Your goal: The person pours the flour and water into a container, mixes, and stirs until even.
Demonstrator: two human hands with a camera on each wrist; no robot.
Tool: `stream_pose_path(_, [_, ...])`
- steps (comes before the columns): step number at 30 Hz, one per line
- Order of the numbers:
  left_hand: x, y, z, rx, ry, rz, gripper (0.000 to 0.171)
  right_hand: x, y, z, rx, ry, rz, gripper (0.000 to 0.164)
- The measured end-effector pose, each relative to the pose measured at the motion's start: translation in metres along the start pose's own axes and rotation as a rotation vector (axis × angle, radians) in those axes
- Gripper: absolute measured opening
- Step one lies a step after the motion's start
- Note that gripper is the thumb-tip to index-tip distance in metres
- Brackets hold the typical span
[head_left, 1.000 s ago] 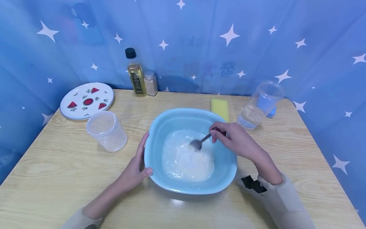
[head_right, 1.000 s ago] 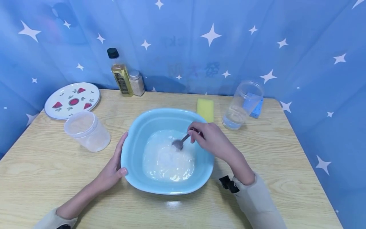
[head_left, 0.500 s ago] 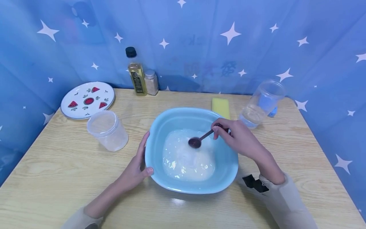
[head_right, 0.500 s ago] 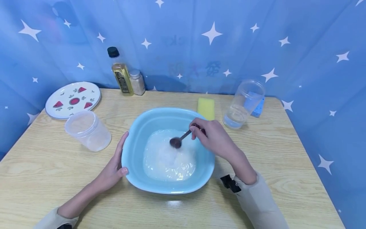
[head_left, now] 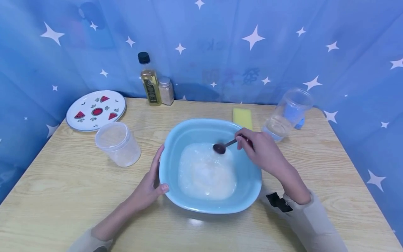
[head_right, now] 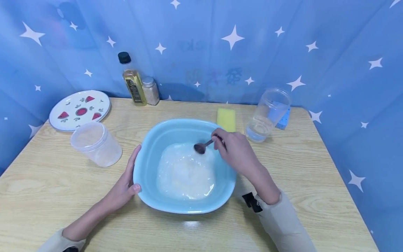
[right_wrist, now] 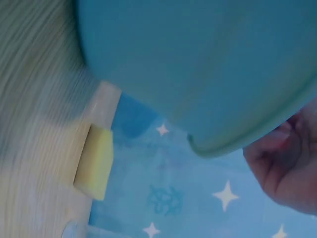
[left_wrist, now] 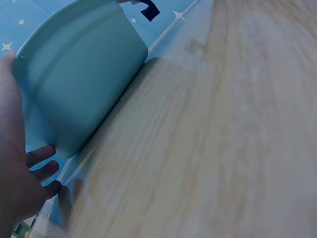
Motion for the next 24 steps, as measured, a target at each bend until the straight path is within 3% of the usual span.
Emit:
stream_pose_path(3, [0.001,0.001,-0.001,0.002,-0.003,-0.006,0.094,0.003,-0.001,0.001,-0.012,-0.017,0.002,0.01])
stream_pose_path(8, [0.0,0.0,-0.001,0.009,0.038,0.007,0.094,0.012,-0.004,-0.011,-0.055,0.206,-0.142,0.013])
stream_pose_path(10, [0.0,0.0,-0.001,0.011,0.05,0.009,0.094,0.01,-0.005,-0.015,-0.066,0.25,-0.149,0.014])
stream_pose_path(16, [0.0,0.0,0.0,0.004,0.028,-0.002,0.095,-0.004,-0.006,-0.021,-0.05,0.236,-0.08,0.011])
stream_pose_path(21, [0.0,0.0,0.0,0.009,0.04,0.001,0.094,0.004,-0.011,-0.031,-0.071,0.277,-0.191,0.013])
stream_pose_path(24, [0.0,0.0,-0.001,0.01,0.041,0.001,0.094,0.008,-0.014,-0.034,-0.09,0.208,-0.239,0.015])
Point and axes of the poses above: each hand's wrist, its own y-axis towards the middle knuckle, its own x-axis out of the palm, z = x × y, the point moved 4 cm from there along y, towards the middle knuckle, and after that the axes turned 13 degrees about z, right-handed, at the moved point
